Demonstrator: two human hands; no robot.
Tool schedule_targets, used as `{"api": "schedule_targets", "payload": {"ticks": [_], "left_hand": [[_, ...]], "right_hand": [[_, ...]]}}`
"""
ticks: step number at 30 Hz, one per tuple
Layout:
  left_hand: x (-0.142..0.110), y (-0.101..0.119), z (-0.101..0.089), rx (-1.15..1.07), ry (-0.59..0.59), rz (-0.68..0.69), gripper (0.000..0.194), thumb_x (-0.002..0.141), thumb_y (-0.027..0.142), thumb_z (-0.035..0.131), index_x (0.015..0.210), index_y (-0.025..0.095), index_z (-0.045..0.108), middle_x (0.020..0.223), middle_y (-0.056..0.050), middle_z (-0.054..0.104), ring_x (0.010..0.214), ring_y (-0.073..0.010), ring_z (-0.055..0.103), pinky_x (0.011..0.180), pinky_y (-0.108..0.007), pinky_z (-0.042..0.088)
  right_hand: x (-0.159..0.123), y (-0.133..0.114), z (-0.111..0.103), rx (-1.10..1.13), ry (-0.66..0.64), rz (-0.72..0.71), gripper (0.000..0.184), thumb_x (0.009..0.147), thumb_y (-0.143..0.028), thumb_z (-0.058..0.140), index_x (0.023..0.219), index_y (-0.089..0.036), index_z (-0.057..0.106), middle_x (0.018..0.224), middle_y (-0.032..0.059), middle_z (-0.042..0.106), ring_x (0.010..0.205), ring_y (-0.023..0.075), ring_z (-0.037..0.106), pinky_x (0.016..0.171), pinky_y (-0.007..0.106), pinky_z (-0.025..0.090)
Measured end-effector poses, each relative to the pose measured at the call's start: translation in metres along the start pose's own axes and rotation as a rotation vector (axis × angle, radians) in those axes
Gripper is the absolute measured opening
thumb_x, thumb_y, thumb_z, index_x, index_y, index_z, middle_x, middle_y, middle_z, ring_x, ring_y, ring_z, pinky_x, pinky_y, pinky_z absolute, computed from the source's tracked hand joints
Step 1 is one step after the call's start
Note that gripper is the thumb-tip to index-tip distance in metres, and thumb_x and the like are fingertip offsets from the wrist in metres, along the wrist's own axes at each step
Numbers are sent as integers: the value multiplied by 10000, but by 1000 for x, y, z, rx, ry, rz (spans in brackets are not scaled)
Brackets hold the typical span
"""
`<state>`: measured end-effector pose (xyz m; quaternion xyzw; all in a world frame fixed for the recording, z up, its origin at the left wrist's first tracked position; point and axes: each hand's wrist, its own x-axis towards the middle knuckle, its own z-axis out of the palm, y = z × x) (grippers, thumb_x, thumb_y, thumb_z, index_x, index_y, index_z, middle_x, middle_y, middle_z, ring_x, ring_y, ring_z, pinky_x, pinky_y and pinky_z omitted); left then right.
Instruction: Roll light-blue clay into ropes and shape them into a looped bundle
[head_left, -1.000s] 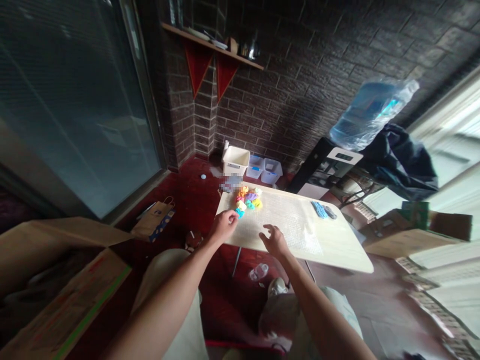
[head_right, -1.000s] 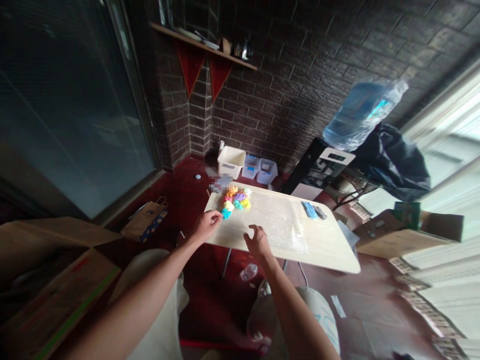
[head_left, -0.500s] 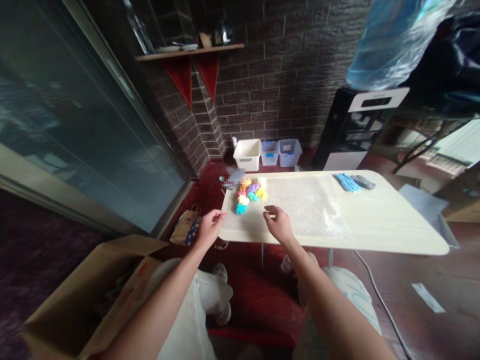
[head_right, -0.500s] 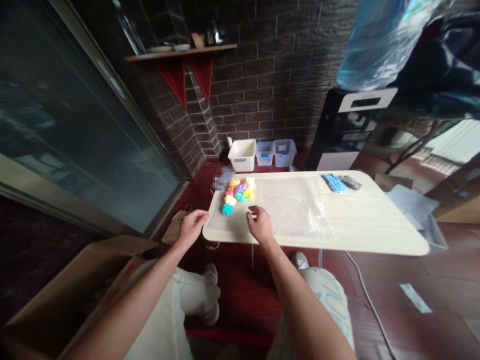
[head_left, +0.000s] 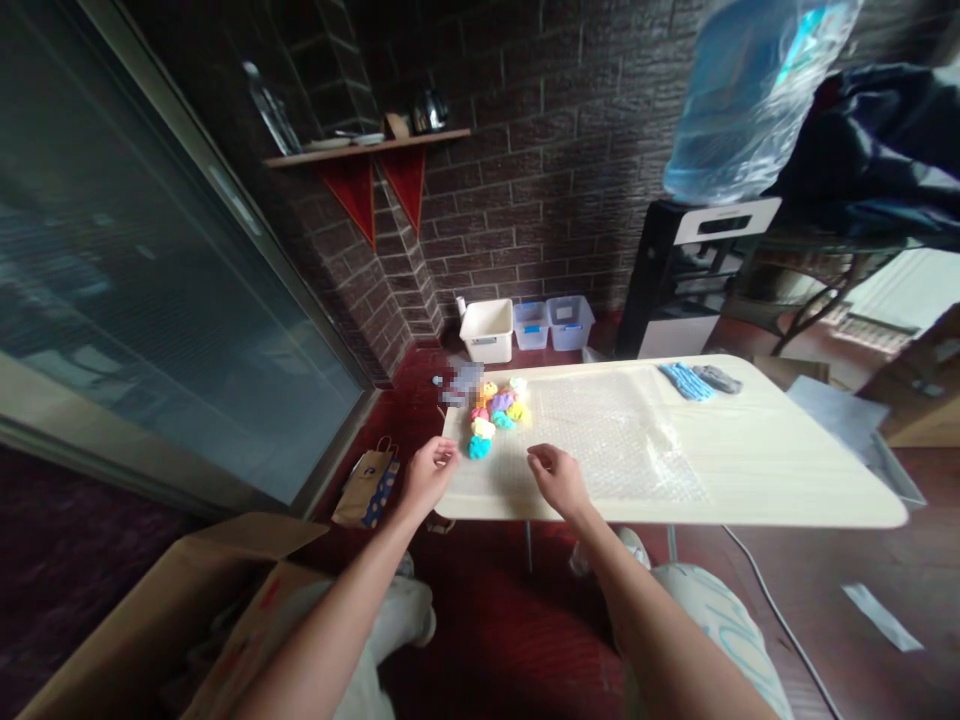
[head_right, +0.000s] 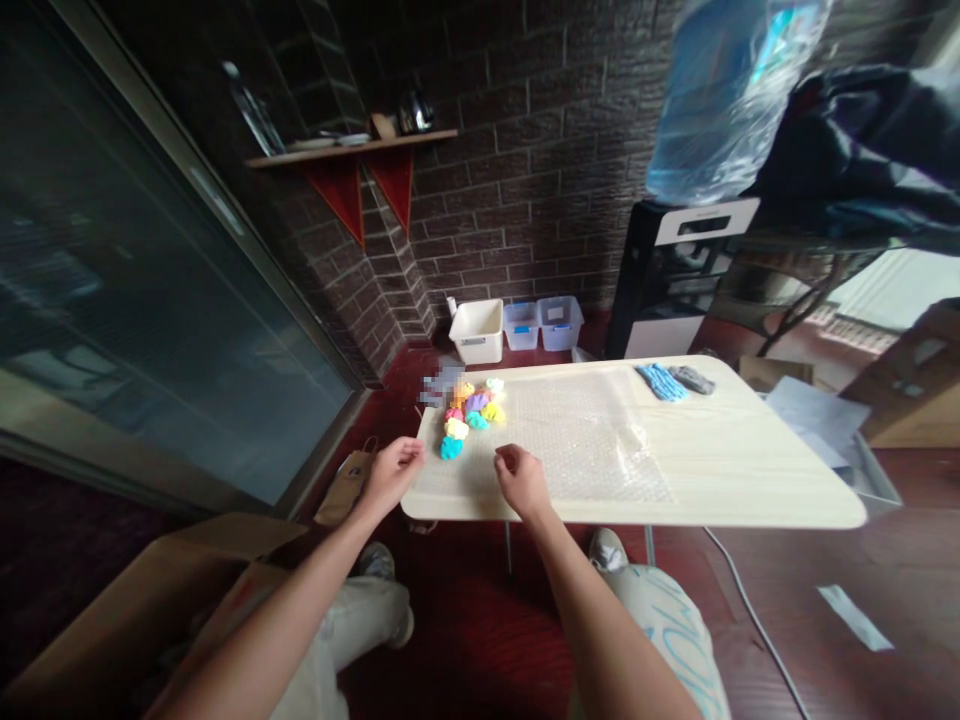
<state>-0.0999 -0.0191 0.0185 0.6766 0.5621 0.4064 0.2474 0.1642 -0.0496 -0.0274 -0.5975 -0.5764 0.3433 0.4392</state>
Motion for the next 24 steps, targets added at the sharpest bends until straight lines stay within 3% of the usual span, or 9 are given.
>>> {"api": "schedule_targets", "payload": {"ticks": [3,8,12,16,21,24], "left_hand": [[4,-16,13,34,8,-10,297,841,399,713,1044,184,697,1004,-103,791,809,-209,746,717,-324,596],[11,-35,32,86,-56,2,438,777,367,804,1175,218,696,1213,-119,779,996,-288,753,935,-442,588],[22,-39,38,97,-122,3,564,762,425,860,1257,219,686,1292,-140,754,1187,-348,709,1044,-457,540],[33,-32,44,180,-177,25,592,803,391,848,1335,228,645,1221,-126,772,1066,-305,734,940,-406,562],[35,-25,48,215,-175,-49,597,773,279,843,1328,214,631,1079,-96,767,970,-285,725,866,-383,559],[30,-22,41,194,-156,-26,433,778,242,811,1194,217,695,1024,-77,739,939,-265,712,857,-372,558]], "right_hand": [[5,-1,4,3,11,-13,224,1010,-319,614,1060,-160,764,976,117,802,878,248,770,860,410,611],[13,3,11,-5,6,3,303,965,-394,590,1029,-161,772,920,124,826,814,264,788,756,379,603],[15,7,15,-12,-5,47,320,969,-428,588,1012,-171,774,874,117,820,761,259,781,707,363,594],[17,4,17,19,-22,73,365,982,-499,599,1027,-180,770,883,118,817,771,264,776,721,367,596],[21,4,19,82,-1,111,485,946,-634,624,1023,-175,764,896,139,813,788,286,778,717,384,602],[21,2,17,118,17,137,524,897,-683,662,989,-176,762,893,145,803,783,289,767,731,400,605]]}}
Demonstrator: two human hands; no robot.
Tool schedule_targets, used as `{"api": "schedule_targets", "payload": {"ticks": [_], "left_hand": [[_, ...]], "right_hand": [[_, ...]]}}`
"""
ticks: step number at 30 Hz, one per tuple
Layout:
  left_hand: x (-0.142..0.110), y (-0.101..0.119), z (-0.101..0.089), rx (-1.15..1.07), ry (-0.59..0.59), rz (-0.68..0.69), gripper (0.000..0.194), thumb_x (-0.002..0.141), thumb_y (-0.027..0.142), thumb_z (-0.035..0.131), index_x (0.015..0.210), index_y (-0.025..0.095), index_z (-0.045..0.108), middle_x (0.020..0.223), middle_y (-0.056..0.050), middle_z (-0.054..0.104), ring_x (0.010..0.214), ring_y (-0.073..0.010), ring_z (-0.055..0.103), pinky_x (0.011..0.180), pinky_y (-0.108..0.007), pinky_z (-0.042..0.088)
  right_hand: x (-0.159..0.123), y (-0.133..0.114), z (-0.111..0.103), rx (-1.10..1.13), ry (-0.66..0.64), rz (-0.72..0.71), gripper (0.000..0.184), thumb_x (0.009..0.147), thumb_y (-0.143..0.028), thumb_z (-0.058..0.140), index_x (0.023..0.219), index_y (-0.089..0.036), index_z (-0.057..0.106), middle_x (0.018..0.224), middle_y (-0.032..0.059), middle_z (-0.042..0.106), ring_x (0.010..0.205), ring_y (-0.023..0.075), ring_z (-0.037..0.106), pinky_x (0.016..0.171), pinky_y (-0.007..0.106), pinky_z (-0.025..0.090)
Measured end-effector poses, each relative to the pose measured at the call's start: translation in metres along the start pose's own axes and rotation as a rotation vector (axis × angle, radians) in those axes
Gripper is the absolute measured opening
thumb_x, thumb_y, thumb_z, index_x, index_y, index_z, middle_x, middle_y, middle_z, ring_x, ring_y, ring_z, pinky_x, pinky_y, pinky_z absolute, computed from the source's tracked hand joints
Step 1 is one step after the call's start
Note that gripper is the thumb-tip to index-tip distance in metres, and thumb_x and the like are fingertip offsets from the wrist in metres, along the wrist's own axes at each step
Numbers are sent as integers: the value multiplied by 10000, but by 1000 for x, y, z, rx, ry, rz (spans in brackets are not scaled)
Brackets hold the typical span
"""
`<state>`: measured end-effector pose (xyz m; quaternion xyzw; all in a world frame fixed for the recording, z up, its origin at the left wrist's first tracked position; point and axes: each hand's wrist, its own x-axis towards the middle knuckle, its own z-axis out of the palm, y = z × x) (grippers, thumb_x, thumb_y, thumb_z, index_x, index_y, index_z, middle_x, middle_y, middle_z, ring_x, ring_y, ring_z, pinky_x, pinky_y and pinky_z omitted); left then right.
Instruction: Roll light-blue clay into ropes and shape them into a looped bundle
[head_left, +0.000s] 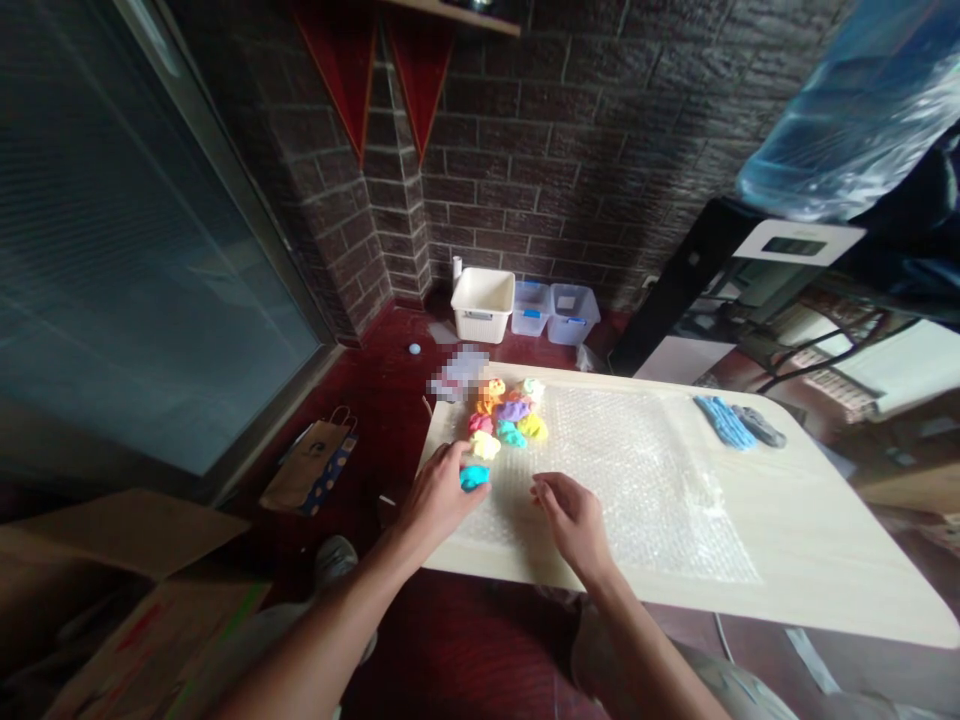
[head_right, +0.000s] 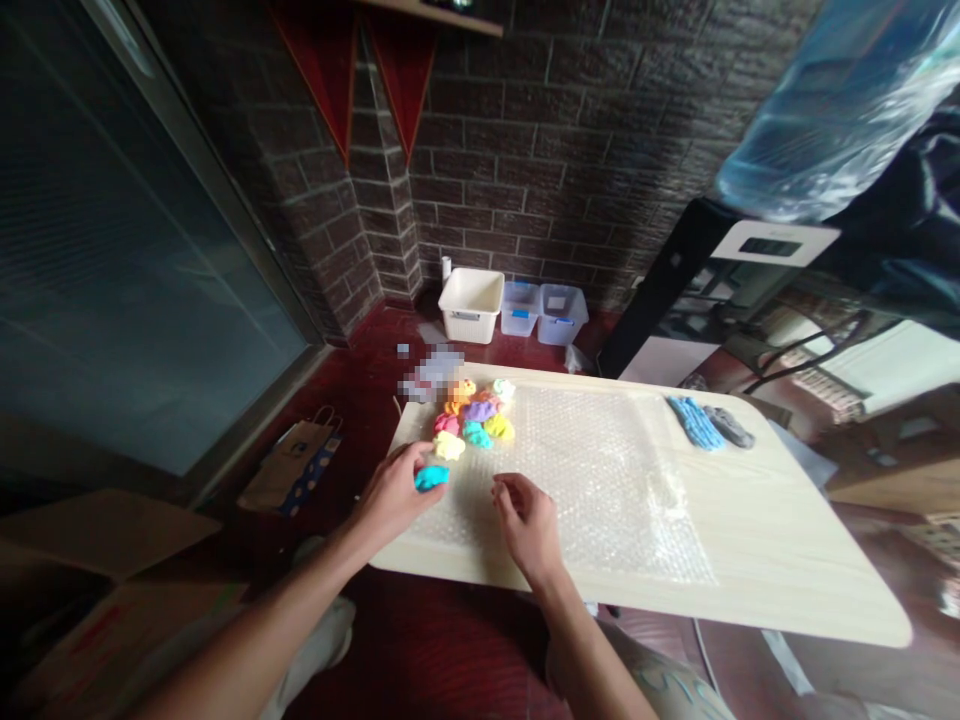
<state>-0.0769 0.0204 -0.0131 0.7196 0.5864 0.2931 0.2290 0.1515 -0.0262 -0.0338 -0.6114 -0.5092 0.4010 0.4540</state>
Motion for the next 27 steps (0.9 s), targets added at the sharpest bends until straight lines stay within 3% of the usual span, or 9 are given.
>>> {"api": "schedule_targets", "payload": {"ticks": [2,7,12,17,21,24,27], "left_hand": [[-5,3,-5,-84,-7,46,227,788,230,802,1007,230,742,1033,-63,728,944,-245,711,863,-352,563],[-11,18,3,-415,-91,35,286,787,262,834,1062,236,759,1058,-51,780,943,-235,736,834,-320,592],[-7,30,20,-511,-133,30,267,764,144,776,1018,222,759,1022,-45,807,894,-224,740,818,-312,586],[-7,37,19,-530,-121,69,341,727,66,746,1022,237,756,1067,-34,801,990,-232,740,917,-335,581],[-11,41,12,-576,-171,55,524,726,167,837,1227,219,689,1217,-78,754,1106,-257,725,945,-344,595],[-12,39,10,-712,-239,1,508,857,335,809,1317,208,635,1303,-112,718,1104,-250,735,928,-342,606],[-10,33,11,-857,-320,-94,451,996,467,661,1348,188,622,1235,-119,744,1032,-231,757,895,-336,608]], "right_hand": [[-1,-6,-1,31,0,27,545,881,-702,669,978,-172,753,887,143,790,779,280,760,731,401,613],[0,-33,6,125,-95,144,600,960,-706,528,1196,-176,681,1048,153,765,766,263,776,496,318,587],[4,-39,20,176,-301,192,614,952,-740,534,1125,-169,677,803,55,692,609,210,707,391,257,510],[4,-30,14,109,-380,88,525,991,-670,582,1067,-159,681,680,13,647,555,168,632,489,271,518],[5,-34,10,147,-342,24,459,1023,-586,600,1167,-164,709,838,54,716,717,189,669,642,305,556],[7,-38,9,215,-283,-13,378,1003,-527,668,1165,-189,718,951,65,732,846,202,679,769,327,574],[6,-38,9,344,-270,-1,372,955,-477,751,1210,-215,685,951,43,717,790,179,672,740,319,583]]}}
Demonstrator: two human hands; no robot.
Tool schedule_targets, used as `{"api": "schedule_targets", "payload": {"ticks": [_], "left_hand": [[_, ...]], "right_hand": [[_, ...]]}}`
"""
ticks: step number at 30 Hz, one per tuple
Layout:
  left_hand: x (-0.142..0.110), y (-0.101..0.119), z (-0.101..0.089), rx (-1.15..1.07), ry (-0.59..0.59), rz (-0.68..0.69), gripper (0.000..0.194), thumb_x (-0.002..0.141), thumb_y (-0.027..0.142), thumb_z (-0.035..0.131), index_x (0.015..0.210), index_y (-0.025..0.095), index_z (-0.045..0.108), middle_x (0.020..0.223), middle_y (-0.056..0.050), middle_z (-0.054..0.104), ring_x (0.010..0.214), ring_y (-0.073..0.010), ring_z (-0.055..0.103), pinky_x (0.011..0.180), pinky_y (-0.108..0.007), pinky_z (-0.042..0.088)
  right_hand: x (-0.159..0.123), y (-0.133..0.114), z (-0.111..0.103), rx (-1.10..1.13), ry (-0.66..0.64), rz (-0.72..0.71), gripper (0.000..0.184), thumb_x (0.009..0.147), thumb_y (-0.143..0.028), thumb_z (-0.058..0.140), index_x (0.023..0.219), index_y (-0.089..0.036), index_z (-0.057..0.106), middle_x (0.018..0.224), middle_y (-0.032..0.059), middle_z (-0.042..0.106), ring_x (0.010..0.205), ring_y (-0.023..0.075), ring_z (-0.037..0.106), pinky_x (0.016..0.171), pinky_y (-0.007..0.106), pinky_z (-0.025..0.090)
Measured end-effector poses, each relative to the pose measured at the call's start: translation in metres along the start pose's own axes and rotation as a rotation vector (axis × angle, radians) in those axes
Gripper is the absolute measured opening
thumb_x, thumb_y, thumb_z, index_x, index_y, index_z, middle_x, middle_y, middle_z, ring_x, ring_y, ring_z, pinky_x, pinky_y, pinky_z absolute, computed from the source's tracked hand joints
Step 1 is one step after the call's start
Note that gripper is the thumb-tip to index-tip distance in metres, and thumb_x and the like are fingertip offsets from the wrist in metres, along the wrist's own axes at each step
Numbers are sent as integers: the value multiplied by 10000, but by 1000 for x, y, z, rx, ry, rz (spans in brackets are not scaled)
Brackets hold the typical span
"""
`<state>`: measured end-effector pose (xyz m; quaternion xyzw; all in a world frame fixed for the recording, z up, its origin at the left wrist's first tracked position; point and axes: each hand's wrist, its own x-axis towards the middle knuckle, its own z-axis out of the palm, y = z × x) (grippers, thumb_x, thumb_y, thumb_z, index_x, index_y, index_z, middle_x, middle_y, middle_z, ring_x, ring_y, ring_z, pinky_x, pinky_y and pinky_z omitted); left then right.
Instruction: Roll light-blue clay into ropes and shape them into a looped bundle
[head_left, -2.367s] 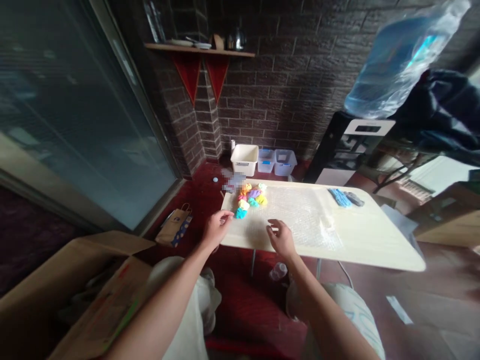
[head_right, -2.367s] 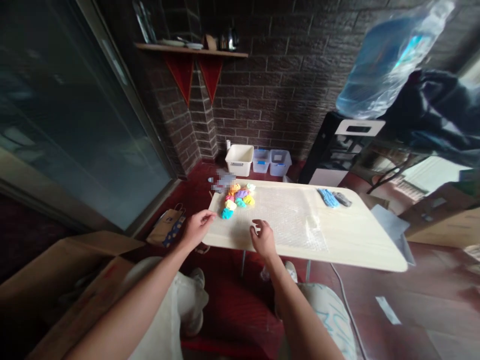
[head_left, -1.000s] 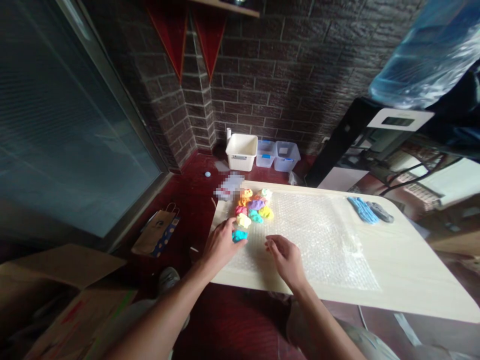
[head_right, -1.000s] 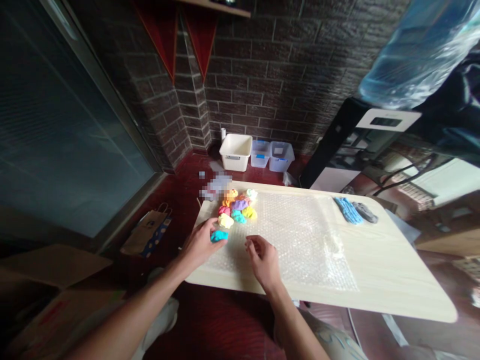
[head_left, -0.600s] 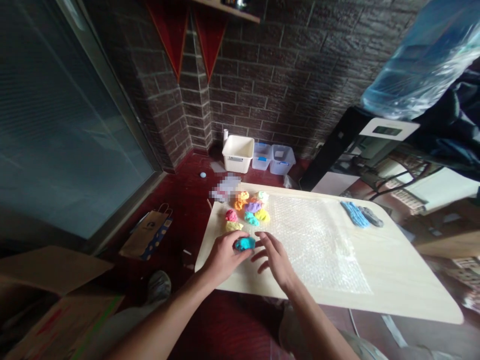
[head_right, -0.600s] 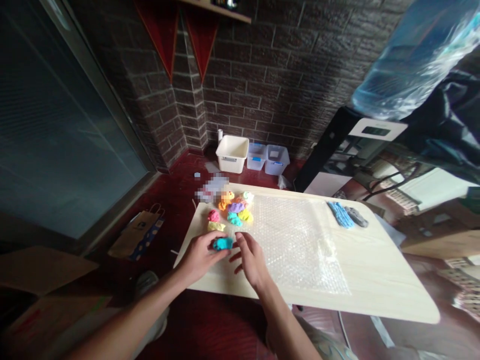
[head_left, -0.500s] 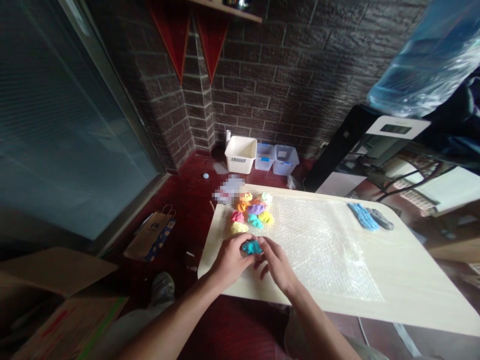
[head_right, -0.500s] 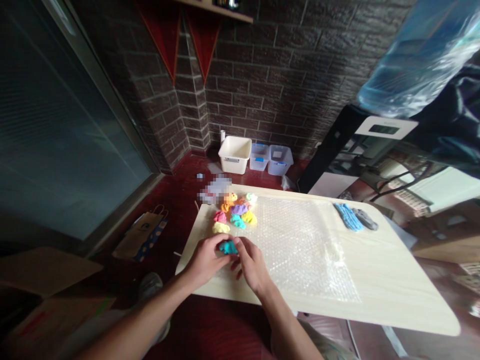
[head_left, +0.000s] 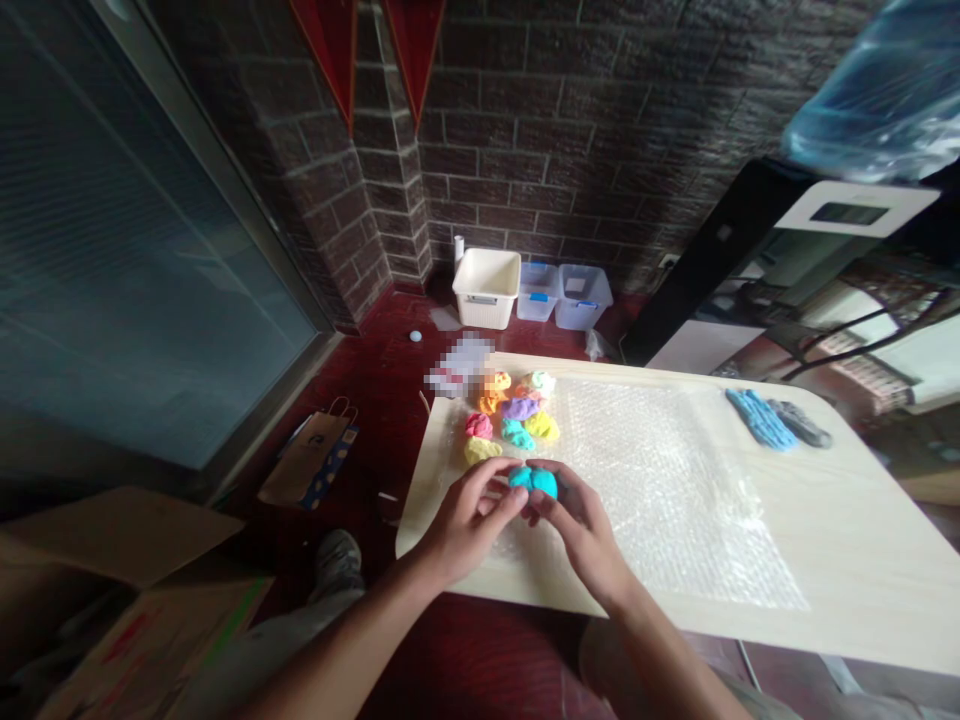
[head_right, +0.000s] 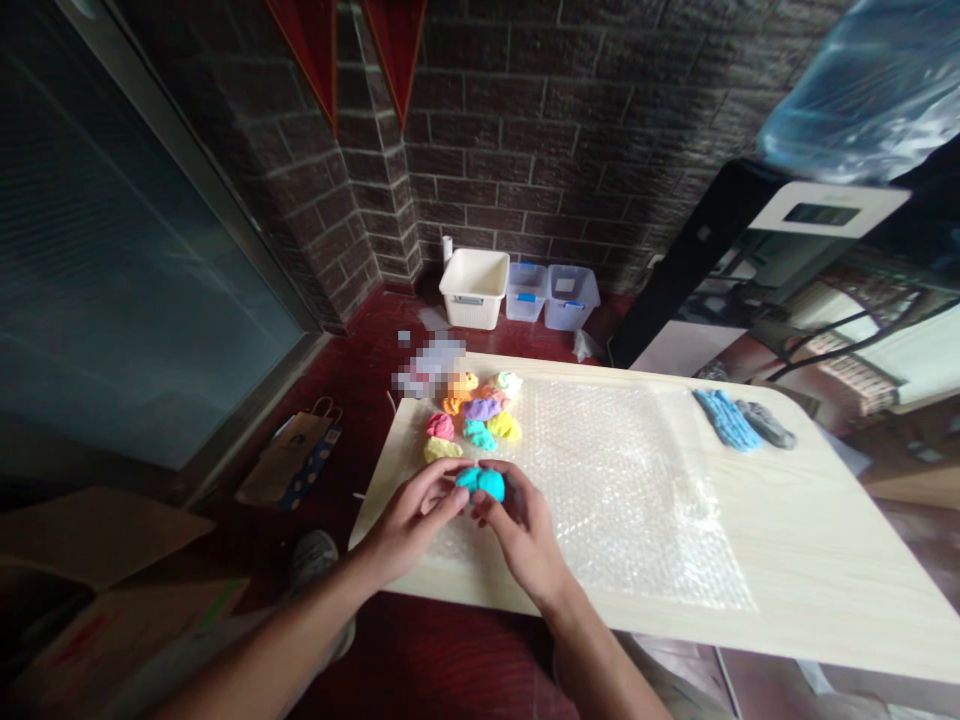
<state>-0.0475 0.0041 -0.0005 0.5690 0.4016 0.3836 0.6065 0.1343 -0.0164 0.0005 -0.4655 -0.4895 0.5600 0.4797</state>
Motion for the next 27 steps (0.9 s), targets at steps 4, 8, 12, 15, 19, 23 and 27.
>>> {"api": "schedule_targets", "payload": {"ticks": [4,8,12,15,19,23,27], "left_hand": [[2,-5,-6,-38,4,-45,479,961,474,720,1321,166,651,1218,-116,757,1033,-230,753,896,-316,598],[1,-9,-11,-48,12,-24,456,940,413,754,1307,157,668,1242,-127,759,1105,-255,747,928,-326,602],[0,-10,-13,13,6,19,374,946,348,748,1264,159,694,1237,-124,770,1099,-253,757,934,-325,607],[2,-7,-12,36,-9,62,308,951,293,731,1230,161,715,1230,-112,772,1094,-238,757,952,-317,604],[5,-5,-10,63,15,86,283,943,246,730,1215,166,731,1204,-103,775,1081,-226,756,954,-306,601],[5,-5,-11,19,-9,94,304,944,284,748,1229,182,718,1258,-109,751,1137,-235,739,991,-324,599],[3,-5,-10,-91,-69,44,441,935,338,773,1336,215,638,1320,-116,719,1164,-237,730,1001,-349,609]], "right_hand": [[-4,4,0,30,-26,-62,410,912,-385,819,1260,-251,650,1098,62,730,939,202,715,849,342,599],[-4,9,-1,-44,-50,-61,425,937,-388,792,1310,-248,646,1089,71,725,936,202,714,831,344,595],[0,12,-1,3,25,-6,511,909,-472,804,1342,-240,663,1169,82,689,813,167,692,656,295,574],[2,13,-2,-26,35,23,453,893,-484,819,1239,-205,732,1059,76,740,771,163,683,647,290,561],[3,11,-3,-24,-5,4,344,897,-448,828,1130,-199,787,917,53,786,784,178,698,734,316,569],[4,9,-6,41,-38,-31,310,878,-409,855,1122,-222,812,1013,58,815,920,215,735,896,369,584],[5,12,-9,105,-37,-64,333,848,-369,890,1156,-265,816,1132,63,816,1039,237,746,984,397,575]]}}
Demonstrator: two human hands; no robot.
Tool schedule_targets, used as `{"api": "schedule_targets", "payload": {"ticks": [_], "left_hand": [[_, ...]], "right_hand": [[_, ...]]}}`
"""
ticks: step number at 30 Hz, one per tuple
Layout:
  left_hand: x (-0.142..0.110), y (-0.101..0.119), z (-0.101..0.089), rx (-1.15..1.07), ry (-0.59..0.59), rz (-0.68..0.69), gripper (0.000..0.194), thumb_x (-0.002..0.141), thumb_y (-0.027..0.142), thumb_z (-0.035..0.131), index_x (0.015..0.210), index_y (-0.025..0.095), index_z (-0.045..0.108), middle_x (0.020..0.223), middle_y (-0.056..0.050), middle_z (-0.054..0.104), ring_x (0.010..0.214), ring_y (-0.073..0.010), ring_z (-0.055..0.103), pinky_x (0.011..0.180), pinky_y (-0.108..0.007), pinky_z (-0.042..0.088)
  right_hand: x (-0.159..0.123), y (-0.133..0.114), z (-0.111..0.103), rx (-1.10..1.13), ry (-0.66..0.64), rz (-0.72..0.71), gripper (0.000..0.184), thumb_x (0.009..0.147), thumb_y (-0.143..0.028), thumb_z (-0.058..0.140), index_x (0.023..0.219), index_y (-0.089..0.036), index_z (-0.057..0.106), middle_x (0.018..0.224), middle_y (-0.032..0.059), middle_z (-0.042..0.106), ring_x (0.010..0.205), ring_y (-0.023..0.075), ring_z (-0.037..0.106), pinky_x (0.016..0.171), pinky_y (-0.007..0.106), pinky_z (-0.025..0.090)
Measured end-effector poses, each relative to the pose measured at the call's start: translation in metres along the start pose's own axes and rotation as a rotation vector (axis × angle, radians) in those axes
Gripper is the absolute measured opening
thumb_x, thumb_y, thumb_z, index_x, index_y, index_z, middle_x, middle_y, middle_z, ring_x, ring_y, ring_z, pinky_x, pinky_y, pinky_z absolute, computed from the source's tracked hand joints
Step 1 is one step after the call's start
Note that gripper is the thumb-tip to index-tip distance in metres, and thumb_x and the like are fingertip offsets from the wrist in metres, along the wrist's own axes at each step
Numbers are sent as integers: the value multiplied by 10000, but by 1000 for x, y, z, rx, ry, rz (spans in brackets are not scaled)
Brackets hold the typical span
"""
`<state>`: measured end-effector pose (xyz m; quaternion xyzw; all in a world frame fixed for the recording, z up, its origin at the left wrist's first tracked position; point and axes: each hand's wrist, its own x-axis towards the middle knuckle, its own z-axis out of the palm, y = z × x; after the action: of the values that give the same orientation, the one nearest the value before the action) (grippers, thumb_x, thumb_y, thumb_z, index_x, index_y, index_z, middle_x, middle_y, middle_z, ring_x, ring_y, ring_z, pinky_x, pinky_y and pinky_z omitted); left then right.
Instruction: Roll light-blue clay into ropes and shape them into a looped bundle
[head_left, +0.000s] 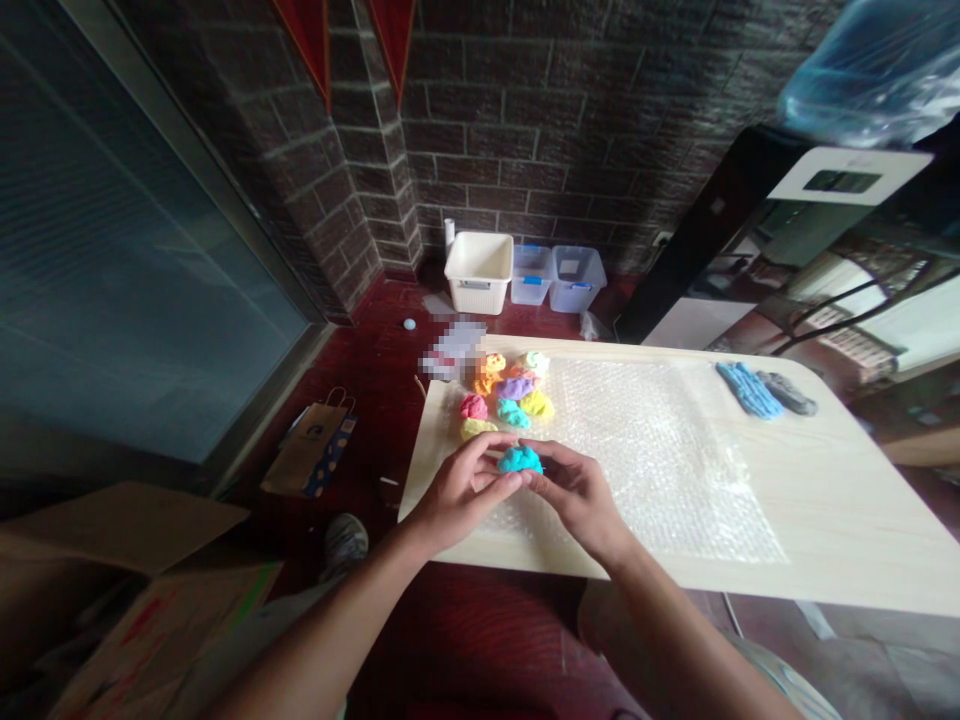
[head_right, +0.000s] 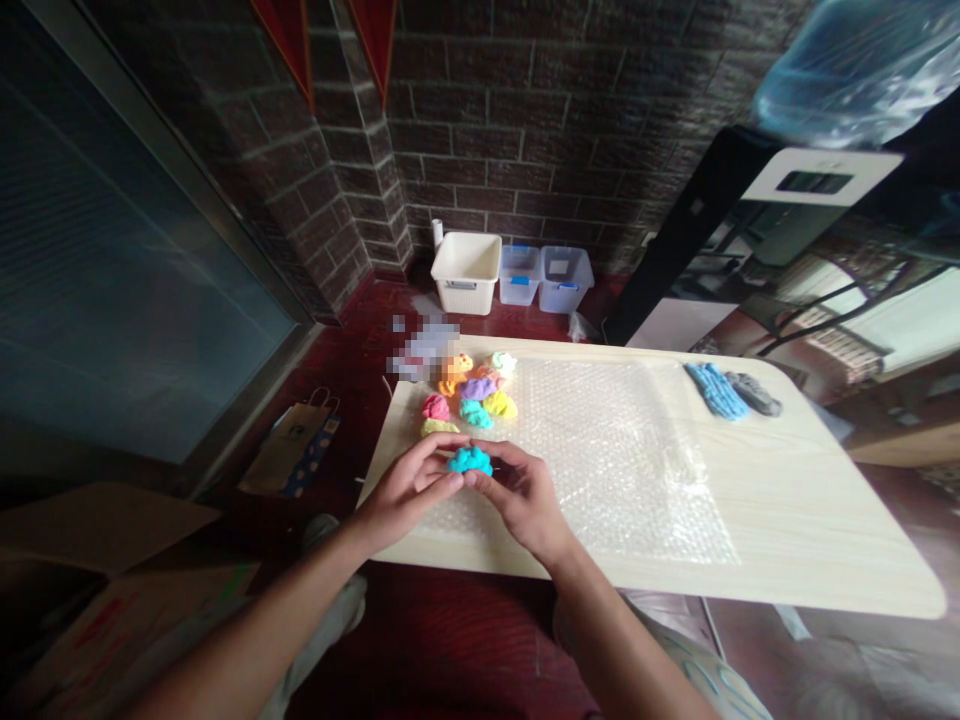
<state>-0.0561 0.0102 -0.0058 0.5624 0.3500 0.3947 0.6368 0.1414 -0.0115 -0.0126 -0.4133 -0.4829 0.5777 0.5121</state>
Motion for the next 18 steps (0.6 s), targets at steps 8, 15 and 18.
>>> {"api": "schedule_targets", "payload": {"ticks": [8,15,18], "left_hand": [[4,-2,-1,13,89,-34,462,824,368,874,1194,128,735,1138,-129,778,970,-236,770,866,-332,645],[3,10,-5,108,99,-4,436,804,414,880,1092,101,781,1051,-133,806,924,-244,774,815,-317,630],[3,13,-5,112,75,-3,432,813,448,868,1063,104,791,923,-104,803,806,-211,753,743,-299,613]], "right_hand": [[0,6,-2,-13,3,-38,368,768,-285,951,1114,-281,826,1100,55,813,972,217,774,909,369,631],[-2,-3,1,-12,-9,16,320,747,-301,965,1038,-253,840,993,52,838,880,217,788,861,383,649],[-2,-11,4,55,-58,62,323,744,-334,968,1026,-255,832,941,46,847,836,228,795,882,425,649]]}}
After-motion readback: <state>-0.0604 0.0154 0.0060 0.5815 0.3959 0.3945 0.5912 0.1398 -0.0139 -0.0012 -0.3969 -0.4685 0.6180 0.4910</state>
